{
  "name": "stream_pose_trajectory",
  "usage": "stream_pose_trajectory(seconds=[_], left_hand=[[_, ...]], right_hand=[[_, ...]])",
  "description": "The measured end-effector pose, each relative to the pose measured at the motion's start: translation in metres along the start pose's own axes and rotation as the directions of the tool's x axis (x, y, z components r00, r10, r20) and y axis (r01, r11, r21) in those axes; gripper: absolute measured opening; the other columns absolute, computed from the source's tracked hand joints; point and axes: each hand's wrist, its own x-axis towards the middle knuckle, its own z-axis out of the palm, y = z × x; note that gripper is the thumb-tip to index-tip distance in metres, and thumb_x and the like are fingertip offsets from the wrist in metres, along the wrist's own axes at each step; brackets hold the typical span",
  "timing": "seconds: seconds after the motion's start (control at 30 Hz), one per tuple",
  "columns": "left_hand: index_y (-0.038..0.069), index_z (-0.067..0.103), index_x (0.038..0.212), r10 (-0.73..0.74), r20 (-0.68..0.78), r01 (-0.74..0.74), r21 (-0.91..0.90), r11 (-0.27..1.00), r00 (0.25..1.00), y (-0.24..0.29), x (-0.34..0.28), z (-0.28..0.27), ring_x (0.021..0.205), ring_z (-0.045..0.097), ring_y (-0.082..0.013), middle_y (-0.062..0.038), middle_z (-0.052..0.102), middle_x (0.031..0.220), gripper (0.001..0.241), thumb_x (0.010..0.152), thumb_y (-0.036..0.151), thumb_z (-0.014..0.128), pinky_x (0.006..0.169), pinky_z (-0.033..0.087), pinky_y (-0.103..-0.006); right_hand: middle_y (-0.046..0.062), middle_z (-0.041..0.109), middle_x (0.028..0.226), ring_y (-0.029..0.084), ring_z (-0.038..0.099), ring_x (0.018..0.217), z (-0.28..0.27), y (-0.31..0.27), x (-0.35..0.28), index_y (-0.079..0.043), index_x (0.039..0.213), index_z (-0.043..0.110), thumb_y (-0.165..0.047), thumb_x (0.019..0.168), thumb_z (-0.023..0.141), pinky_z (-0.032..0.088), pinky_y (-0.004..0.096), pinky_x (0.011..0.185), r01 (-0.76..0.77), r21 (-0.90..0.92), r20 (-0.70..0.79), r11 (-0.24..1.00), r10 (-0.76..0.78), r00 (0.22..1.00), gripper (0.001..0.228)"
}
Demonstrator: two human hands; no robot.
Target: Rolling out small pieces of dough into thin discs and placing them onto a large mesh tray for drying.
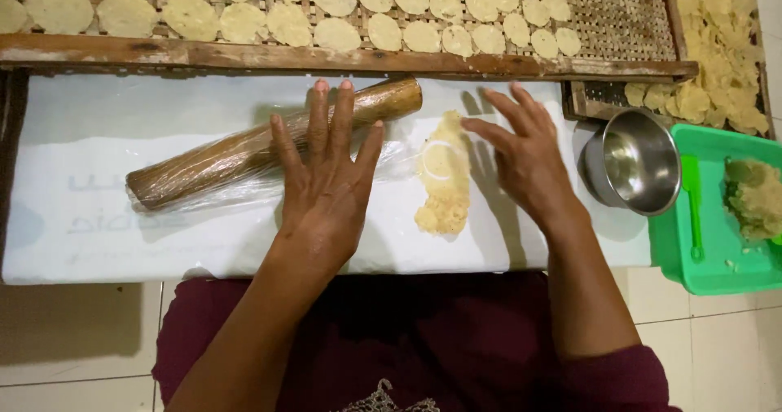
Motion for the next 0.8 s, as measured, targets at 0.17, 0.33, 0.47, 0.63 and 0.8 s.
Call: stream_pose_trajectory(seconds=[0.17, 0.33, 0.47, 0.63, 0.8], left_hand=[[0.004, 0.046, 0.147, 0.025, -0.050, -0.024, 0.016, 1.000, 0.998, 0.000, -0.003, 0.002, 0.150, -0.016, -0.0491, -0.032, -0.001, 0.166, 0.093, 0.058, -0.019, 0.061, 0.107, -0.006, -0.0825], [0.005, 0.049, 0.145, 0.011, -0.049, -0.011, 0.013, 1.000, 0.999, -0.002, -0.003, 0.002, 0.150, -0.015, -0.0479, -0.031, -0.001, 0.166, 0.090, 0.060, -0.018, 0.062, 0.107, -0.004, -0.0828], [0.004, 0.049, 0.145, 0.024, -0.071, -0.024, -0.002, 1.000, 0.997, -0.001, -0.006, 0.002, 0.150, -0.017, -0.0467, -0.030, -0.002, 0.167, 0.088, 0.061, -0.021, 0.058, 0.109, -0.006, -0.0811], [0.006, 0.050, 0.146, 0.018, -0.089, -0.014, 0.038, 0.999, 0.996, -0.003, -0.007, 0.004, 0.151, -0.012, -0.0477, -0.030, 0.002, 0.167, 0.089, 0.061, -0.017, 0.061, 0.109, 0.000, -0.0816], [0.004, 0.048, 0.146, 0.014, -0.057, -0.015, -0.009, 1.000, 0.998, -0.003, -0.007, 0.003, 0.151, -0.016, -0.0467, -0.031, 0.000, 0.167, 0.087, 0.063, -0.018, 0.059, 0.108, -0.008, -0.0815]], right_hand=[[0.005, 0.030, 0.167, 0.034, 0.012, 0.154, 0.020, -0.013, 0.018, -0.032, 0.132, 0.070, 0.014, 0.086, 0.054, 0.010, 0.062, 0.125, 0.077, -0.098, 0.019, 0.992, -0.076, 0.997, 0.067], [0.002, 0.017, 0.174, 0.032, -0.010, 0.156, 0.028, -0.007, 0.016, -0.035, 0.139, 0.068, 0.010, 0.086, 0.060, -0.002, 0.066, 0.122, 0.111, -0.213, 0.038, 0.971, -0.106, 0.994, 0.070], [0.005, 0.024, 0.175, 0.034, 0.002, 0.159, 0.024, -0.001, 0.013, -0.026, 0.113, 0.070, 0.000, 0.094, 0.066, -0.007, 0.064, 0.123, 0.073, -0.227, 0.009, 0.971, -0.073, 0.997, 0.033], [0.008, 0.031, 0.174, 0.037, 0.006, 0.159, 0.009, 0.007, 0.005, -0.019, 0.091, 0.071, -0.009, 0.097, 0.070, -0.005, 0.067, 0.123, 0.024, -0.205, -0.037, 0.978, -0.033, 0.999, 0.012], [0.013, 0.035, 0.174, 0.042, 0.008, 0.159, -0.007, 0.014, -0.009, -0.016, 0.090, 0.071, 0.000, 0.091, 0.071, -0.005, 0.072, 0.121, -0.050, -0.181, -0.088, 0.982, 0.035, 0.995, 0.016]])
